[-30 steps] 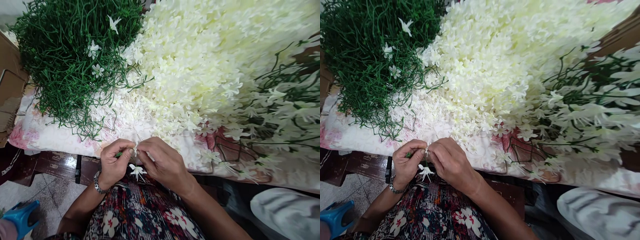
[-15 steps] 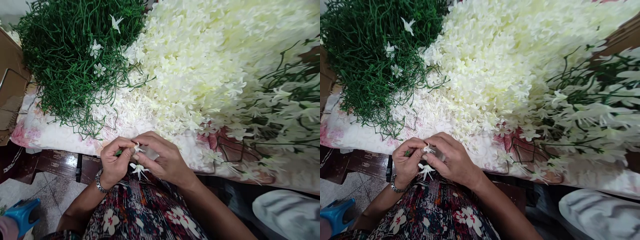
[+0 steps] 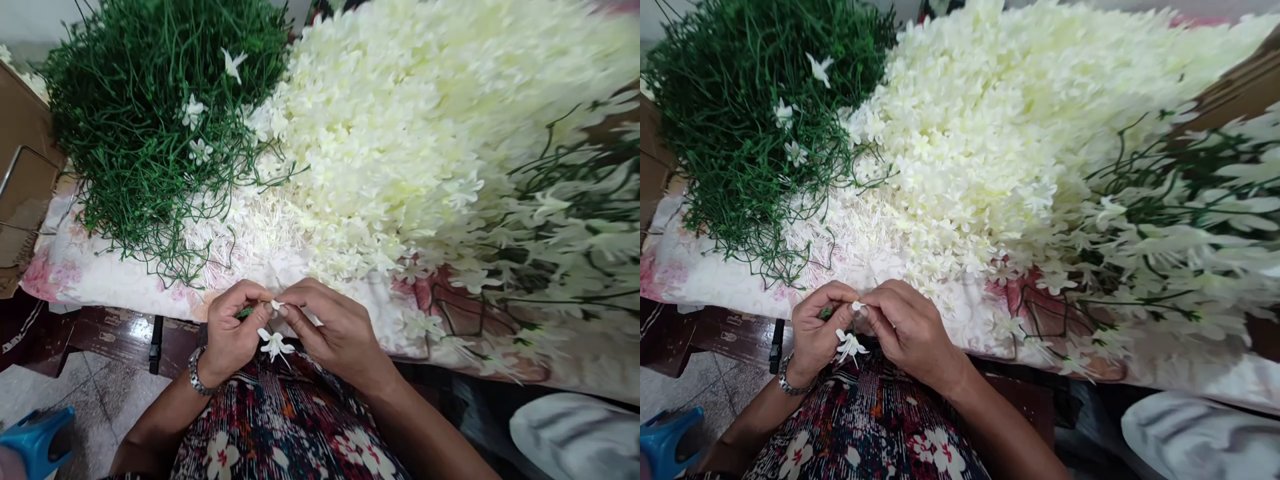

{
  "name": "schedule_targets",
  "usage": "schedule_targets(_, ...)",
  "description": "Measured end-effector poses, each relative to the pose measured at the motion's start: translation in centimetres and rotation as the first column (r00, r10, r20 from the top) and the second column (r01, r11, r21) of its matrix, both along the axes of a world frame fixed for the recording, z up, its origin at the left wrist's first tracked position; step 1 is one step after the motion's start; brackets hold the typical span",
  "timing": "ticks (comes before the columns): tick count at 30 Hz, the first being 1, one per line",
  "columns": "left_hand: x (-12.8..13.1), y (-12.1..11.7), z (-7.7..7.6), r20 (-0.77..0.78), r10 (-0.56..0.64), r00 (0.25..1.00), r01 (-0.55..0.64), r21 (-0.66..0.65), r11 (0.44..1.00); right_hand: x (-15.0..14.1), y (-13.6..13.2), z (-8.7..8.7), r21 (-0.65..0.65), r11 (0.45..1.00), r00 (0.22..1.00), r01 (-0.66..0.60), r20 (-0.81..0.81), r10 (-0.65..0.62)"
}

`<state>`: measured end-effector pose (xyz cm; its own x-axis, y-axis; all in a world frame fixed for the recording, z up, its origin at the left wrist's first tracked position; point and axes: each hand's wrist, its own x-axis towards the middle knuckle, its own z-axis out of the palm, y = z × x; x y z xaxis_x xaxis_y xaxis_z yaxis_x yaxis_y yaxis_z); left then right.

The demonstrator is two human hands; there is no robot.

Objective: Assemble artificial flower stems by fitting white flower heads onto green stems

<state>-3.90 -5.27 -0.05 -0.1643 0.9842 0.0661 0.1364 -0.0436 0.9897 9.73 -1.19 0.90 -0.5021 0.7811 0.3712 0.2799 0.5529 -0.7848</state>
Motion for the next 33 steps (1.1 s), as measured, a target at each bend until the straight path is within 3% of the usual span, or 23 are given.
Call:
schedule_targets(4, 0.1, 0.4, 0.2, 0.007, 0.012, 1.0, -0.012, 0.024, 1.0, 0.1, 0.2, 0.1, -0.146, 0.989, 0.999, -0.026, -0.024, 0.023)
schedule_targets(7, 0.3, 0.6, 0.5, 0.021, -0.045, 0.999, 0.045, -0.015, 0.999, 0.6, 0.3, -0.1, -0.203, 0.979, 0.999, -0.011, -0.046, 0.001)
schedule_targets(12, 0.4, 0.7, 0.7, 0.088, -0.181, 0.98, 0.192, -0.137, 0.972, 2.0, 0.5, 0.2, -0.172, 0.982, 0.995, 0.076, -0.058, -0.087)
schedule_targets(15, 0.4, 0.5, 0.8, 0.093, -0.239, 0.967, 0.254, -0.217, 0.943, 2.6, 0.9, 0.9, -0.155, 0.988, 0.995, 0.006, -0.097, -0.021)
schedule_targets(22, 0.9, 0.9, 1.5, -0.188, -0.339, 0.922, 0.28, -0.282, 0.918, 2.9, 1.2, 2.1, -0.18, 0.948, 0.946, -0.262, -0.244, 0.215)
schedule_targets(27, 0.8, 1.2, 1.8, -0.275, -0.364, 0.89, 0.278, -0.305, 0.911, 3.3, 0.5, 1.8, -0.191, 0.924, 0.939, -0.332, -0.164, 0.303)
schedule_targets(33, 0.9, 1.2, 1.3, -0.478, -0.402, 0.781, 0.324, -0.242, 0.915, 3.2, 0.7, 1.7, -0.175, 0.963, 0.956, -0.205, -0.249, 0.159)
